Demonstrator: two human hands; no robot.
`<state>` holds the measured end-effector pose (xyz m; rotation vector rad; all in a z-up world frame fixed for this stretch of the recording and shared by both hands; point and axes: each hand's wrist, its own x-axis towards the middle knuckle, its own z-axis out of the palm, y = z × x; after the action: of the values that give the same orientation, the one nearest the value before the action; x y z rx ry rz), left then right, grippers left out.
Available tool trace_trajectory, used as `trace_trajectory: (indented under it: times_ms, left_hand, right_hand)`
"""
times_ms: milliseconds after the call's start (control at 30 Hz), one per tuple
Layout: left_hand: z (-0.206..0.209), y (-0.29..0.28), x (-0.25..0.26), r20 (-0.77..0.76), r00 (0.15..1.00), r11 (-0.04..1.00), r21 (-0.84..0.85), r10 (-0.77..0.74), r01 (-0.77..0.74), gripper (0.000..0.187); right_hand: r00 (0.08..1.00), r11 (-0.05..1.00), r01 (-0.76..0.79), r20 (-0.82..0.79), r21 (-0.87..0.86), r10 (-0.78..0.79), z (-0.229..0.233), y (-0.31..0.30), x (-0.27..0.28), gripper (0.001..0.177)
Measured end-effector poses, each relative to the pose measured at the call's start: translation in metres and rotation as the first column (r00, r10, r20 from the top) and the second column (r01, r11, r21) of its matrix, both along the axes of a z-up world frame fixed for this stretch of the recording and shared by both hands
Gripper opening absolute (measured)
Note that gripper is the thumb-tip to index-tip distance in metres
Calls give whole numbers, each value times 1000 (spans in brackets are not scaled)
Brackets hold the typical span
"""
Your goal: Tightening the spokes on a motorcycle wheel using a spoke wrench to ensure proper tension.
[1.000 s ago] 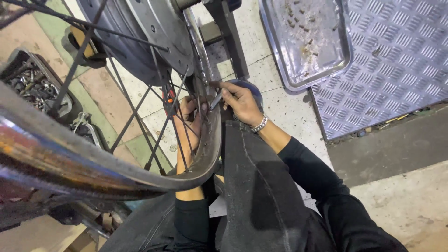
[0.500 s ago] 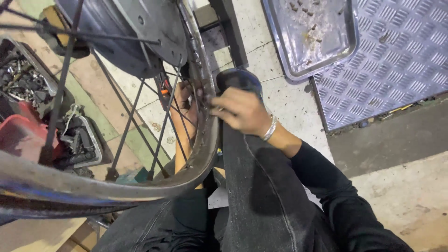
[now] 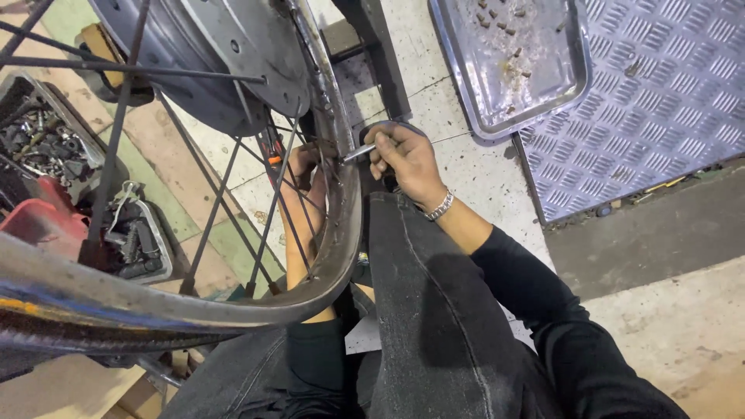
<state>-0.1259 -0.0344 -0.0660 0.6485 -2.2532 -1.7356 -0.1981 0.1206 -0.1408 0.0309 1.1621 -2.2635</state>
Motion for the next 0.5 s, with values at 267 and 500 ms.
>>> trace_trajectory:
  times_ms: [267,500]
  left_hand:
    - [4,-2,1,26,1000,1000,5,15,-15,11]
    - [-8,-5,5,-32,999,1000,-5,-6,6,8]
  right_hand:
    - [997,998,30,79,-56,-25,-18,-10,6,31]
    - [999,995,-47,21,86,46,-33,-19,4,43]
